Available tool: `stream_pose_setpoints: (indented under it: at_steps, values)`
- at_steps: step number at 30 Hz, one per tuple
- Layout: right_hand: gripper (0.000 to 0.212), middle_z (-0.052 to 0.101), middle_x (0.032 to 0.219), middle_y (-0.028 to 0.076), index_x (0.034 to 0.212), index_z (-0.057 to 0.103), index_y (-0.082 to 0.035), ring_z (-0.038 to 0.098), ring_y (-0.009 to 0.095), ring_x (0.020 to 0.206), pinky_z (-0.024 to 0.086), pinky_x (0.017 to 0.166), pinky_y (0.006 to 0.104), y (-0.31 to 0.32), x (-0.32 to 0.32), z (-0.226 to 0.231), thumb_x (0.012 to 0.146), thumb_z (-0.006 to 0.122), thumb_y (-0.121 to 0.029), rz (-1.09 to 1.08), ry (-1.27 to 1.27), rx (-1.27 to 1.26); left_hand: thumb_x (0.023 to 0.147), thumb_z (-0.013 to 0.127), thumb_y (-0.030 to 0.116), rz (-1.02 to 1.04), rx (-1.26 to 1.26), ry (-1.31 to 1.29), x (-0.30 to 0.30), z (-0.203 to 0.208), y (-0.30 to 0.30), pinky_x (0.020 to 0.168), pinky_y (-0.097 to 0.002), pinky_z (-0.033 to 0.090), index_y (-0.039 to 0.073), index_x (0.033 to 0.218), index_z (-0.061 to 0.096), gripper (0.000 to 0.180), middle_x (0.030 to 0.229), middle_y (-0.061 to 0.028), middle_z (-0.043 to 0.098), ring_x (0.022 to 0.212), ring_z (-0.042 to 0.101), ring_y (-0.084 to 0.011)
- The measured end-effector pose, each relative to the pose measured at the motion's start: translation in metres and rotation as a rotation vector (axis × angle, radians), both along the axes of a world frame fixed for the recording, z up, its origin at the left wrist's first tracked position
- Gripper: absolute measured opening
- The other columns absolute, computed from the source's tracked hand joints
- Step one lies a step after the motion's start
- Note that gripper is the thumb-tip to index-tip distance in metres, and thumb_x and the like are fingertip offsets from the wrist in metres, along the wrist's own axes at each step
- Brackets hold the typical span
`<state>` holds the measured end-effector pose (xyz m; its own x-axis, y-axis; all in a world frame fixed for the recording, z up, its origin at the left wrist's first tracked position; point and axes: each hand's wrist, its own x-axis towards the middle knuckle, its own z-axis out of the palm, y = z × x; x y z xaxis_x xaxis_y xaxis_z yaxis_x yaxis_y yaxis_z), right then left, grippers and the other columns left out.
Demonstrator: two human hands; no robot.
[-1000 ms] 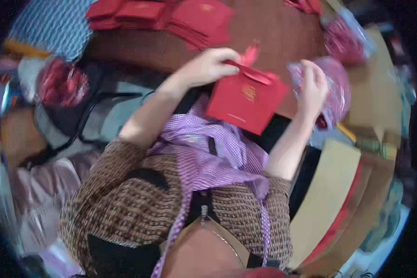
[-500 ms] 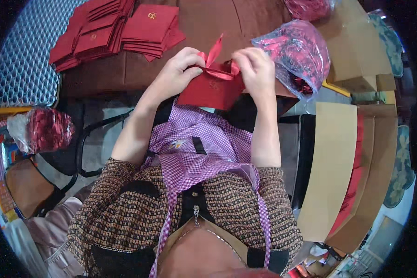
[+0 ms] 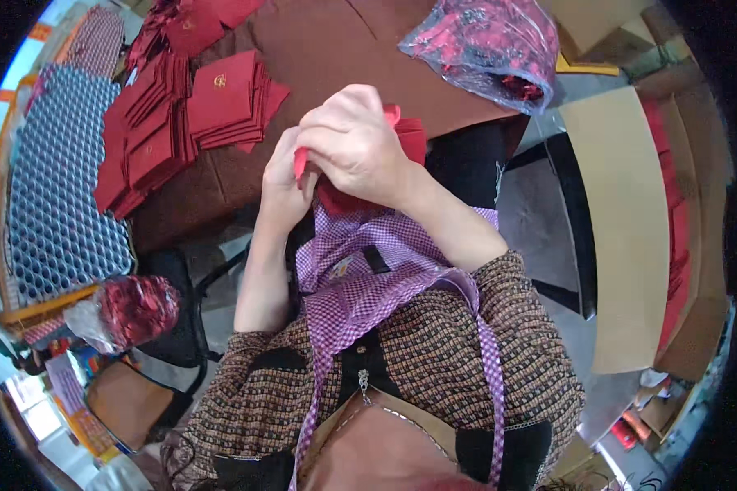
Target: Tying ribbons onto red gift bags at a manual assembly station.
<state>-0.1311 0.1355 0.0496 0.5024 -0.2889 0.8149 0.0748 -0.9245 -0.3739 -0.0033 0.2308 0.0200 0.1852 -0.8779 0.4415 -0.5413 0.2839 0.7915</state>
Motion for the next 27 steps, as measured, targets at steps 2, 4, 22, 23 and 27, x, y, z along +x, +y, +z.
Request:
stream_pose_setpoints:
  at_steps: [2,4,22,23,27]
  values:
    - [0.017,0.062,0.087,0.000,0.079,0.063,-0.010,0.057,0.019,0.082,0.038,0.085,0.0383,0.003,0.003,0.000,0.063,0.069,-0.010,-0.033,-0.031,-0.045,0.074,0.054,-0.009,-0.017,-0.011,-0.027,0.003,0.000,0.004,0.083,-0.0341,0.046,-0.003,0.104,0.056,0.031,0.103,-0.0153,0.057,0.098,0.057,-0.0304]
    - [0.018,0.062,0.088,0.000,0.078,0.063,-0.009,0.057,0.019,0.081,0.039,0.086,0.0395,0.009,0.005,0.002,0.061,0.068,-0.010,0.042,-0.018,-0.097,0.077,0.052,-0.008,-0.031,-0.018,-0.043,0.007,0.001,0.009,0.083,-0.0329,0.046,-0.003,0.104,0.057,0.029,0.103,-0.0147,0.057,0.098,0.057,-0.0267]
    - [0.060,0.055,0.122,0.013,0.130,0.045,0.005,0.053,0.019,0.113,0.041,0.099,0.0318,-0.042,-0.072,-0.011,0.077,0.070,-0.009,-0.137,0.054,0.672,0.083,0.058,-0.007,0.021,0.088,1.069,0.017,0.000,-0.003,0.088,-0.0274,0.046,0.000,0.116,0.053,0.034,0.106,-0.0043,0.060,0.096,0.057,-0.0151]
    - [0.066,0.053,0.126,0.014,0.134,0.039,0.007,0.052,0.020,0.116,0.040,0.099,0.0322,-0.042,-0.083,-0.024,0.079,0.069,-0.011,0.058,0.049,0.968,0.081,0.057,-0.009,-0.003,0.010,0.967,0.017,-0.002,-0.007,0.091,-0.0283,0.044,0.000,0.124,0.048,0.045,0.118,-0.0068,0.055,0.105,0.053,-0.0149]
    - [0.053,0.056,0.121,0.011,0.130,0.043,0.007,0.057,0.019,0.107,0.044,0.093,0.0300,-0.014,-0.085,-0.039,0.082,0.062,-0.004,0.344,0.012,1.376,0.078,0.055,-0.013,-0.003,-0.074,0.993,0.004,-0.003,-0.018,0.092,-0.0292,0.044,0.001,0.132,0.040,0.057,0.122,-0.0060,0.049,0.108,0.051,-0.0163]
